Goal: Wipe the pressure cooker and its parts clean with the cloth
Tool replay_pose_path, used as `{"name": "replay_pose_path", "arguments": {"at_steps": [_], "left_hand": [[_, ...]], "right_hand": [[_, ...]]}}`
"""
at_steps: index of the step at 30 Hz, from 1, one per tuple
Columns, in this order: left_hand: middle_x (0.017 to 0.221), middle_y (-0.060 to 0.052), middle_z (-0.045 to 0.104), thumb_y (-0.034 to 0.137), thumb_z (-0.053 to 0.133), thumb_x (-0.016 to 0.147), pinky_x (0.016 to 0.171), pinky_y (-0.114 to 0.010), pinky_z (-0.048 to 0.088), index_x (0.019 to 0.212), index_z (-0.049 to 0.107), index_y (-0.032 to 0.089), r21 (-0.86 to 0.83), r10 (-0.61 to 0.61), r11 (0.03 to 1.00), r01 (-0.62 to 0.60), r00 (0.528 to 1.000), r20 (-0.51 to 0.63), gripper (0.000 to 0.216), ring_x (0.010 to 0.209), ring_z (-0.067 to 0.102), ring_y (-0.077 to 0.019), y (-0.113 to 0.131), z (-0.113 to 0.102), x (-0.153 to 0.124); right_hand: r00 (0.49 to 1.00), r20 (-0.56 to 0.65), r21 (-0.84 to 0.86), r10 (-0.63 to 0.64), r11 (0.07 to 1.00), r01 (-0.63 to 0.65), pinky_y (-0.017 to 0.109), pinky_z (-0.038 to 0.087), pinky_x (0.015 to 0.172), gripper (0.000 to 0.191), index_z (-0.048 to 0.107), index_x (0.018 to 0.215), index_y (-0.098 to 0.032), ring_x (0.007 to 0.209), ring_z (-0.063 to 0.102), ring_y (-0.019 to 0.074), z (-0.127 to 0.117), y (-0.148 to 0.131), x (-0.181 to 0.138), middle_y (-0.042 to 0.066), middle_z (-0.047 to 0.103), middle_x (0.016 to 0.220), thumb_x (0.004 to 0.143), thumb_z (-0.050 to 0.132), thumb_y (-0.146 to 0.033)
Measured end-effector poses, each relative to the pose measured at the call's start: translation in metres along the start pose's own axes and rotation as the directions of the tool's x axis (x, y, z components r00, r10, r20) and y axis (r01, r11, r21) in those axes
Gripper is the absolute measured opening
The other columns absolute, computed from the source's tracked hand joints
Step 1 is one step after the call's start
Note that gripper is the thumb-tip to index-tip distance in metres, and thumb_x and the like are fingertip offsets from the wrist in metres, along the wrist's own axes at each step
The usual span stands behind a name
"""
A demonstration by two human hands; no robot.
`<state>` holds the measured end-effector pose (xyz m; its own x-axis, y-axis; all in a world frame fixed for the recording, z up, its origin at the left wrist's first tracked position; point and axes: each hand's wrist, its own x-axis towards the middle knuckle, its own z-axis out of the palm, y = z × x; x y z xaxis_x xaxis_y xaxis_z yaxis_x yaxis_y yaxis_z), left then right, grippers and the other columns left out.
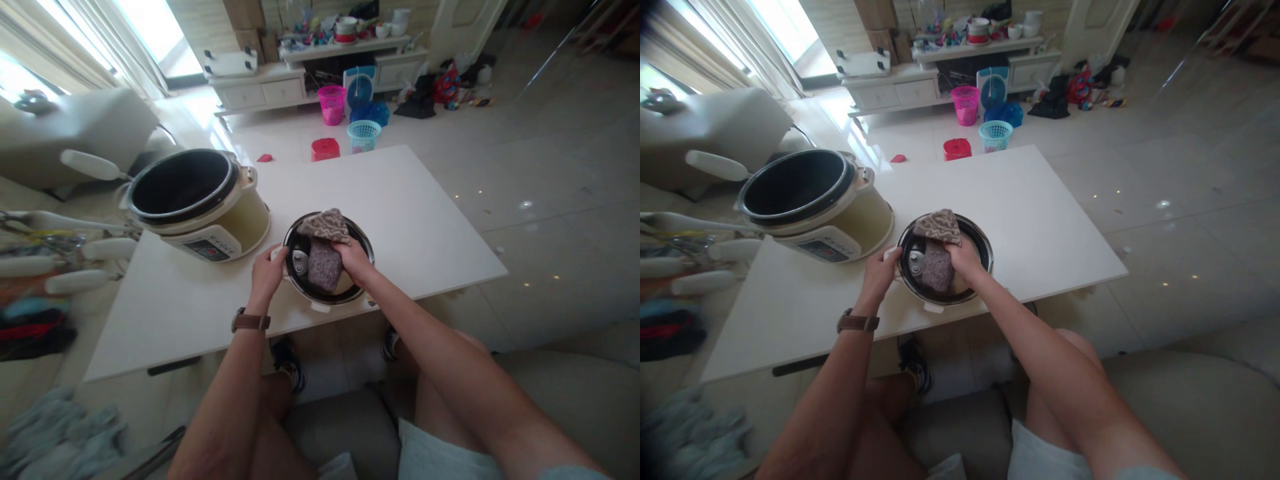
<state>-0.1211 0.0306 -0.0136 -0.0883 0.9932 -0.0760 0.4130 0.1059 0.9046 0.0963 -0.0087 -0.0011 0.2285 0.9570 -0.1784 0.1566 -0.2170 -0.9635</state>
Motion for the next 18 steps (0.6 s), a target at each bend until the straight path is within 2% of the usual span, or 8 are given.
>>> {"name": "replay_pose_path", "arguments": {"at_steps": [4,8,10,13,16,18], "left_hand": [[0.116,-0.010,0.084,0.048,0.070,0.084,0.103,-0.038,0.051,0.109,0.086,0.018,-0.003,0.027,1.000,-0.027,1.000,0.015,0.042,0.113,0.073,-0.0316,0.000,-0.002,0.000],[0.115,-0.010,0.084,0.046,0.071,0.084,0.105,-0.038,0.051,0.107,0.086,0.019,-0.008,0.031,0.999,-0.031,0.999,0.007,0.039,0.115,0.072,-0.0321,0.002,-0.002,0.002],[0.116,-0.010,0.083,0.047,0.071,0.084,0.105,-0.038,0.050,0.107,0.086,0.019,0.004,0.023,1.000,-0.023,1.000,0.005,0.039,0.116,0.072,-0.0323,0.003,-0.001,0.003],[0.119,-0.010,0.083,0.050,0.067,0.088,0.108,-0.038,0.048,0.106,0.086,0.019,0.014,0.033,0.999,-0.033,0.999,0.010,0.041,0.120,0.071,-0.0323,0.005,0.001,0.003],[0.116,-0.008,0.083,0.051,0.061,0.093,0.106,-0.036,0.048,0.102,0.085,0.019,0.016,0.065,0.998,-0.065,0.998,0.017,0.041,0.118,0.070,-0.0306,0.010,0.001,0.000],[0.110,-0.006,0.083,0.050,0.059,0.095,0.101,-0.033,0.049,0.097,0.084,0.020,0.014,0.086,0.996,-0.087,0.996,0.020,0.039,0.113,0.070,-0.0290,0.013,0.002,-0.002]], "right_hand": [[0.965,-0.222,-0.116,-0.141,0.986,0.118,0.042,0.054,0.110,0.047,0.075,0.127,-0.012,0.126,0.070,0.0305,-0.030,-0.004,0.012,0.014,0.078,0.132,0.096,0.047,-0.034],[0.922,-0.299,-0.363,-0.245,0.923,0.127,0.044,0.054,0.109,0.054,0.068,0.141,-0.016,0.134,0.066,0.0327,-0.050,-0.014,0.007,0.014,0.076,0.138,0.102,0.038,-0.037],[0.936,-0.266,-0.467,-0.232,0.880,0.085,0.044,0.054,0.109,0.054,0.064,0.147,-0.019,0.133,0.067,0.0342,-0.048,-0.019,0.000,0.014,0.076,0.138,0.104,0.038,-0.039],[0.981,-0.143,-0.593,-0.134,0.805,0.024,0.044,0.054,0.108,0.053,0.059,0.153,-0.023,0.130,0.069,0.0360,-0.034,-0.021,-0.008,0.013,0.077,0.137,0.106,0.042,-0.042],[0.999,0.005,-0.650,-0.033,0.759,0.028,0.044,0.053,0.110,0.055,0.056,0.157,-0.023,0.131,0.070,0.0350,-0.015,-0.016,-0.011,0.012,0.076,0.138,0.107,0.042,-0.041],[0.996,0.084,-0.655,-0.008,0.753,0.061,0.044,0.052,0.114,0.059,0.052,0.161,-0.021,0.135,0.068,0.0339,-0.002,-0.010,-0.012,0.013,0.072,0.146,0.106,0.042,-0.039]]}}
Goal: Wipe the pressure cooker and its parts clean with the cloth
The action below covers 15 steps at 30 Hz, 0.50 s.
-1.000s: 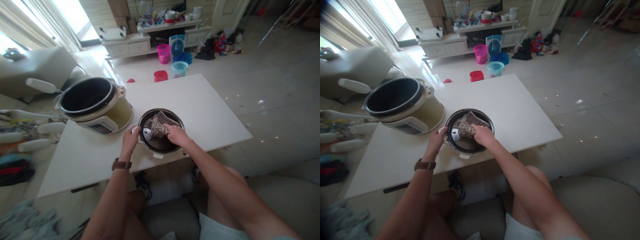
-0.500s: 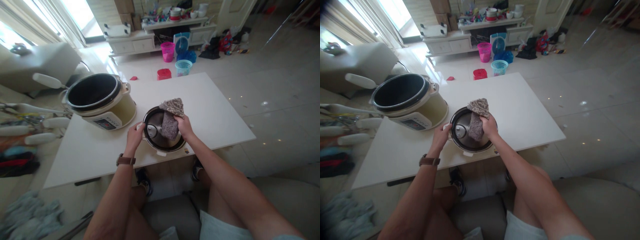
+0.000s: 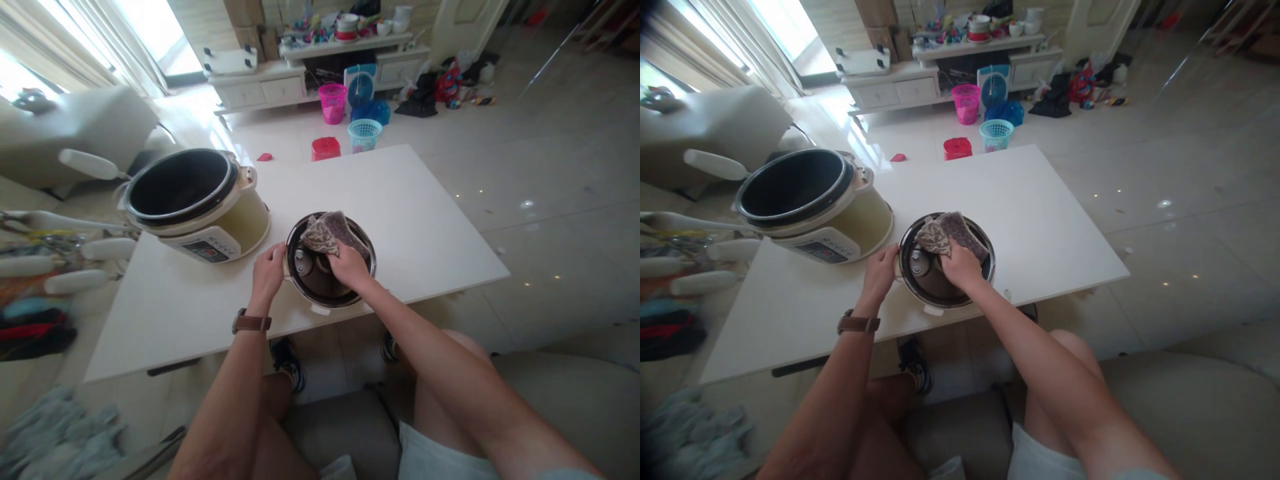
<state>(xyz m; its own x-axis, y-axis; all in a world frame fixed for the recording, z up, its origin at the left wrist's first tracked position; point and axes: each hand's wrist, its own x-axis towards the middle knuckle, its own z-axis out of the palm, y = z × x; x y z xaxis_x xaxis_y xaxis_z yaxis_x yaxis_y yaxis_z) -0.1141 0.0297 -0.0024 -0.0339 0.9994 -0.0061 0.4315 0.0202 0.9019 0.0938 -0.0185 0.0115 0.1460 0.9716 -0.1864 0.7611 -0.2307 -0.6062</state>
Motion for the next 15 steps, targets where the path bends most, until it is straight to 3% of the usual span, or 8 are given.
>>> {"name": "replay_pose_path", "arguments": {"at_steps": [3,6,9,11,15], "left_hand": [[0.104,-0.005,0.083,0.049,0.058,0.096,0.095,-0.031,0.050,0.090,0.083,0.020,-0.006,0.031,1.000,-0.031,0.999,0.007,0.039,0.106,0.070,-0.0270,0.002,0.000,-0.002],[0.105,-0.005,0.083,0.051,0.056,0.097,0.095,-0.031,0.049,0.093,0.083,0.019,0.016,0.029,0.999,-0.029,1.000,0.006,0.042,0.106,0.070,-0.0272,-0.002,0.001,-0.002],[0.107,-0.006,0.083,0.052,0.053,0.096,0.096,-0.032,0.050,0.098,0.083,0.017,0.028,-0.014,0.999,0.014,1.000,-0.007,0.046,0.108,0.070,-0.0275,-0.008,0.002,0.001],[0.108,-0.006,0.083,0.050,0.054,0.094,0.098,-0.032,0.050,0.099,0.084,0.017,0.025,-0.045,0.999,0.045,0.999,-0.017,0.044,0.109,0.070,-0.0273,-0.010,0.002,0.003],[0.108,-0.005,0.084,0.047,0.060,0.089,0.098,-0.032,0.051,0.102,0.085,0.017,0.019,-0.075,0.997,0.076,0.997,-0.023,0.041,0.110,0.072,-0.0273,-0.009,0.003,0.006]], "right_hand": [[0.993,0.038,-0.016,-0.113,0.993,0.114,0.042,0.045,0.124,0.067,0.042,0.169,-0.022,0.153,0.054,0.0303,0.015,-0.006,-0.002,0.008,0.054,0.168,0.103,0.047,-0.031],[0.965,0.102,-0.043,-0.240,0.969,0.245,0.041,0.039,0.131,0.071,0.043,0.169,-0.027,0.163,0.039,0.0286,0.020,-0.011,-0.005,0.001,0.042,0.175,0.098,0.051,-0.023],[0.944,0.189,-0.048,-0.272,0.957,0.285,0.045,0.041,0.129,0.065,0.054,0.161,-0.030,0.160,0.045,0.0301,0.013,-0.012,-0.006,0.000,0.053,0.169,0.097,0.052,-0.024],[0.958,0.192,-0.052,-0.211,0.973,0.225,0.048,0.048,0.123,0.057,0.061,0.155,-0.031,0.149,0.058,0.0324,0.003,-0.007,-0.002,0.003,0.066,0.157,0.098,0.050,-0.027],[0.998,-0.026,-0.032,-0.062,0.998,0.061,0.049,0.054,0.115,0.056,0.059,0.156,-0.024,0.132,0.071,0.0343,-0.014,0.010,0.010,0.011,0.077,0.139,0.102,0.044,-0.028]]}}
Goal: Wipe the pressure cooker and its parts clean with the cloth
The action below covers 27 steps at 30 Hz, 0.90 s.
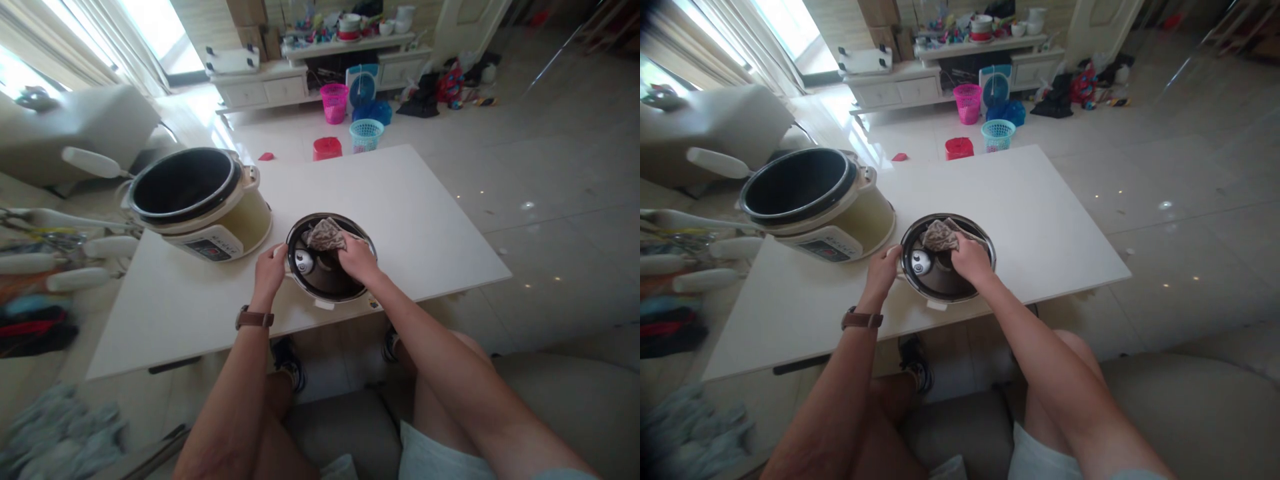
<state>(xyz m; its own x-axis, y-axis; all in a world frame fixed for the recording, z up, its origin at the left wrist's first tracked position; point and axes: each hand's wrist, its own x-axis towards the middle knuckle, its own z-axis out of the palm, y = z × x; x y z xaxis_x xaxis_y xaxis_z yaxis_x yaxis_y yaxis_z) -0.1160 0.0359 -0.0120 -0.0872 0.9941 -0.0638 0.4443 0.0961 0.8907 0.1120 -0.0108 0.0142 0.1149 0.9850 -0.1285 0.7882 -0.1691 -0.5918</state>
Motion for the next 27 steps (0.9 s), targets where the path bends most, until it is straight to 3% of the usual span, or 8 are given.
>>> {"name": "replay_pose_path", "arguments": {"at_steps": [3,6,12,14,17,20,23,27], "left_hand": [[0.108,-0.005,0.084,0.046,0.061,0.089,0.099,-0.032,0.050,0.102,0.086,0.018,-0.015,0.021,1.000,-0.020,1.000,0.015,0.040,0.109,0.073,-0.0271,0.000,0.000,0.001],[0.112,-0.006,0.084,0.046,0.061,0.089,0.101,-0.033,0.050,0.105,0.086,0.018,-0.014,0.035,0.999,-0.035,0.999,0.010,0.041,0.111,0.073,-0.0275,-0.003,0.001,0.001],[0.110,-0.007,0.084,0.048,0.061,0.087,0.100,-0.033,0.050,0.104,0.086,0.016,-0.025,0.020,0.999,-0.019,1.000,0.001,0.044,0.109,0.073,-0.0272,-0.008,0.000,0.002],[0.106,-0.006,0.084,0.048,0.060,0.087,0.098,-0.033,0.050,0.101,0.085,0.016,-0.011,0.020,1.000,-0.020,1.000,0.013,0.044,0.107,0.072,-0.0270,-0.007,-0.001,0.002],[0.105,-0.006,0.084,0.049,0.059,0.087,0.097,-0.032,0.050,0.100,0.085,0.017,0.009,0.019,1.000,-0.019,1.000,0.023,0.043,0.106,0.072,-0.0268,-0.004,-0.002,0.002],[0.107,-0.006,0.084,0.049,0.060,0.088,0.097,-0.032,0.049,0.102,0.085,0.017,0.002,0.022,1.000,-0.023,1.000,0.018,0.043,0.107,0.072,-0.0266,-0.003,-0.001,0.002],[0.107,-0.005,0.084,0.048,0.060,0.088,0.096,-0.031,0.049,0.101,0.085,0.018,0.005,0.023,1.000,-0.023,1.000,0.006,0.041,0.106,0.072,-0.0259,-0.003,0.000,0.001],[0.095,-0.003,0.081,0.047,0.058,0.089,0.089,-0.030,0.050,0.093,0.083,0.017,0.027,0.040,0.999,-0.041,0.999,0.025,0.039,0.098,0.070,-0.0247,-0.002,0.000,0.001]], "right_hand": [[0.994,-0.090,0.045,-0.060,0.997,0.064,0.046,0.049,0.123,0.071,0.042,0.169,-0.023,0.146,0.061,0.0306,0.003,0.005,0.002,0.009,0.061,0.161,0.098,0.046,-0.020],[0.981,0.068,0.042,-0.181,0.983,0.179,0.047,0.043,0.129,0.083,0.042,0.169,-0.030,0.162,0.042,0.0295,0.015,-0.001,-0.005,0.000,0.041,0.176,0.089,0.051,-0.011],[0.873,0.376,0.172,-0.310,0.949,0.263,0.050,0.037,0.133,0.074,0.071,0.145,-0.034,0.159,0.047,0.0308,0.010,0.008,-0.002,-0.003,0.060,0.162,0.080,0.056,-0.005],[0.897,0.290,0.307,-0.335,0.920,0.245,0.047,0.042,0.128,0.061,0.075,0.137,-0.031,0.145,0.061,0.0273,0.001,0.020,0.008,0.000,0.073,0.148,0.083,0.056,-0.009],[0.978,-0.087,0.469,-0.192,0.858,0.210,0.046,0.049,0.121,0.046,0.073,0.132,-0.023,0.130,0.069,0.0261,-0.007,0.035,0.022,0.005,0.079,0.135,0.092,0.053,-0.021],[0.945,-0.327,0.514,0.000,0.839,0.178,0.047,0.050,0.119,0.043,0.071,0.131,-0.019,0.130,0.069,0.0285,-0.006,0.036,0.028,0.009,0.078,0.134,0.094,0.050,-0.026],[0.954,-0.298,0.462,-0.031,0.870,0.172,0.047,0.049,0.120,0.047,0.067,0.140,-0.021,0.134,0.067,0.0299,0.002,0.026,0.020,0.009,0.076,0.138,0.097,0.051,-0.029],[0.992,0.002,0.254,-0.127,0.959,0.122,0.049,0.049,0.122,0.060,0.059,0.156,-0.030,0.144,0.063,0.0313,0.017,0.006,0.000,0.005,0.070,0.151,0.097,0.052,-0.025]]}}
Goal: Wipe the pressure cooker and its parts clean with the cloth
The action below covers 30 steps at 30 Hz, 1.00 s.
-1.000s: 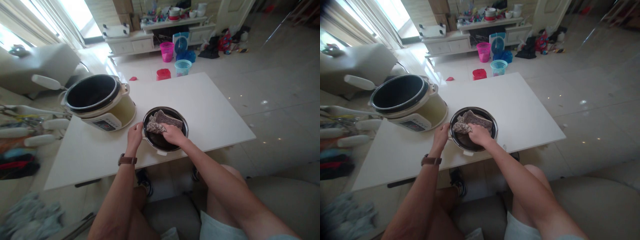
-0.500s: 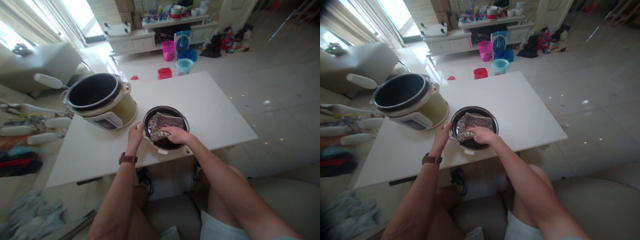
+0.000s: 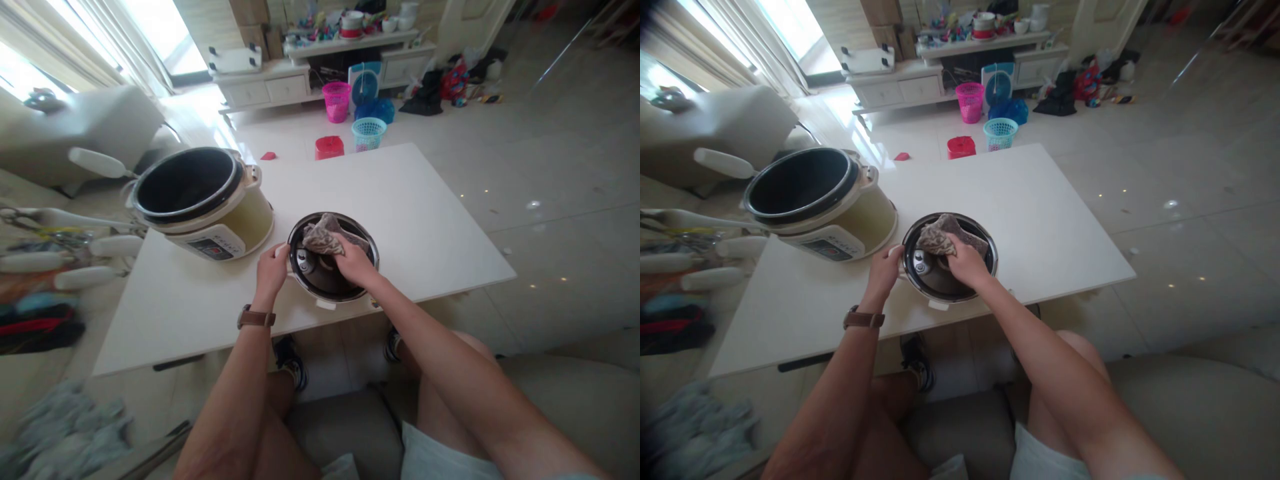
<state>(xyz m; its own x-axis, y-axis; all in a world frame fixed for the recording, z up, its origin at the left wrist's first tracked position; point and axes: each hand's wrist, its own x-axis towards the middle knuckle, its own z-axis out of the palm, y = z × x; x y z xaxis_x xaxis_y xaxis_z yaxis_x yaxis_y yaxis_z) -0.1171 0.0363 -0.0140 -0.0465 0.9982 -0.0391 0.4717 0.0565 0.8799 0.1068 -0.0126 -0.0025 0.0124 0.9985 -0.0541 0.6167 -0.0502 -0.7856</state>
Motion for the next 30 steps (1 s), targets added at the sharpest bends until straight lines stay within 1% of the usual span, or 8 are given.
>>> {"name": "replay_pose_path", "arguments": {"at_steps": [5,9,13,16,19,22,26,30], "left_hand": [[0.106,-0.005,0.083,0.048,0.061,0.088,0.097,-0.032,0.049,0.102,0.085,0.017,-0.028,0.005,1.000,-0.006,1.000,-0.023,0.041,0.104,0.071,-0.0262,-0.005,0.000,0.000],[0.101,-0.005,0.083,0.049,0.059,0.087,0.094,-0.032,0.050,0.097,0.084,0.017,-0.028,-0.027,0.999,0.027,1.000,-0.004,0.041,0.103,0.070,-0.0262,-0.006,-0.002,0.001],[0.099,-0.004,0.082,0.049,0.059,0.088,0.092,-0.031,0.050,0.093,0.083,0.017,-0.011,-0.023,1.000,0.023,1.000,0.002,0.040,0.102,0.070,-0.0260,-0.002,-0.003,0.000],[0.104,-0.005,0.083,0.048,0.061,0.087,0.094,-0.031,0.050,0.097,0.084,0.019,-0.014,-0.018,1.000,0.017,1.000,-0.014,0.039,0.106,0.071,-0.0267,0.002,-0.002,0.000],[0.108,-0.006,0.084,0.048,0.061,0.088,0.096,-0.032,0.051,0.101,0.084,0.019,-0.015,-0.016,1.000,0.016,1.000,-0.020,0.040,0.108,0.072,-0.0273,0.002,-0.001,0.000],[0.108,-0.006,0.083,0.049,0.057,0.091,0.097,-0.032,0.052,0.101,0.084,0.019,0.001,0.002,1.000,-0.002,1.000,-0.014,0.041,0.109,0.072,-0.0268,0.002,-0.001,-0.001],[0.109,-0.005,0.083,0.048,0.052,0.095,0.099,-0.031,0.051,0.097,0.083,0.019,0.015,0.034,0.999,-0.034,0.999,-0.010,0.043,0.110,0.071,-0.0257,0.005,-0.001,-0.004],[0.112,-0.005,0.083,0.049,0.052,0.095,0.099,-0.031,0.051,0.095,0.082,0.019,0.011,0.051,0.999,-0.051,0.999,-0.003,0.043,0.111,0.071,-0.0259,0.006,-0.001,-0.006]], "right_hand": [[0.935,0.347,-0.233,-0.075,0.959,0.163,0.056,0.041,0.130,0.080,0.061,0.156,-0.036,0.165,0.035,0.0352,0.003,-0.011,-0.013,-0.002,0.043,0.174,0.082,0.057,-0.008],[0.902,0.417,-0.076,-0.112,0.985,0.157,0.050,0.042,0.129,0.066,0.077,0.136,-0.034,0.152,0.055,0.0310,-0.016,0.002,-0.004,-0.002,0.067,0.154,0.078,0.057,-0.008],[0.995,-0.037,0.220,-0.093,0.970,0.099,0.047,0.050,0.120,0.046,0.077,0.128,-0.022,0.130,0.070,0.0291,-0.033,0.020,0.014,0.006,0.079,0.133,0.088,0.054,-0.022],[0.936,-0.346,0.325,0.066,0.944,0.053,0.049,0.050,0.118,0.042,0.074,0.126,-0.018,0.127,0.069,0.0310,-0.037,0.025,0.022,0.010,0.079,0.131,0.091,0.052,-0.030],[0.902,-0.419,0.300,0.104,0.953,0.030,0.049,0.049,0.119,0.041,0.071,0.128,-0.020,0.132,0.067,0.0317,-0.032,0.022,0.020,0.011,0.077,0.135,0.094,0.052,-0.034],[0.946,-0.315,0.198,0.077,0.980,-0.014,0.049,0.051,0.118,0.045,0.067,0.138,-0.025,0.134,0.067,0.0325,-0.018,0.011,0.011,0.009,0.077,0.136,0.097,0.051,-0.034],[0.997,-0.041,-0.011,0.071,0.997,-0.071,0.049,0.052,0.118,0.057,0.059,0.154,-0.031,0.133,0.070,0.0335,0.007,-0.004,-0.002,0.005,0.077,0.138,0.098,0.052,-0.030],[0.989,0.137,-0.143,-0.053,0.987,0.072,0.048,0.043,0.129,0.068,0.054,0.161,-0.032,0.154,0.053,0.0302,0.020,-0.011,-0.007,0.000,0.057,0.165,0.094,0.053,-0.017]]}}
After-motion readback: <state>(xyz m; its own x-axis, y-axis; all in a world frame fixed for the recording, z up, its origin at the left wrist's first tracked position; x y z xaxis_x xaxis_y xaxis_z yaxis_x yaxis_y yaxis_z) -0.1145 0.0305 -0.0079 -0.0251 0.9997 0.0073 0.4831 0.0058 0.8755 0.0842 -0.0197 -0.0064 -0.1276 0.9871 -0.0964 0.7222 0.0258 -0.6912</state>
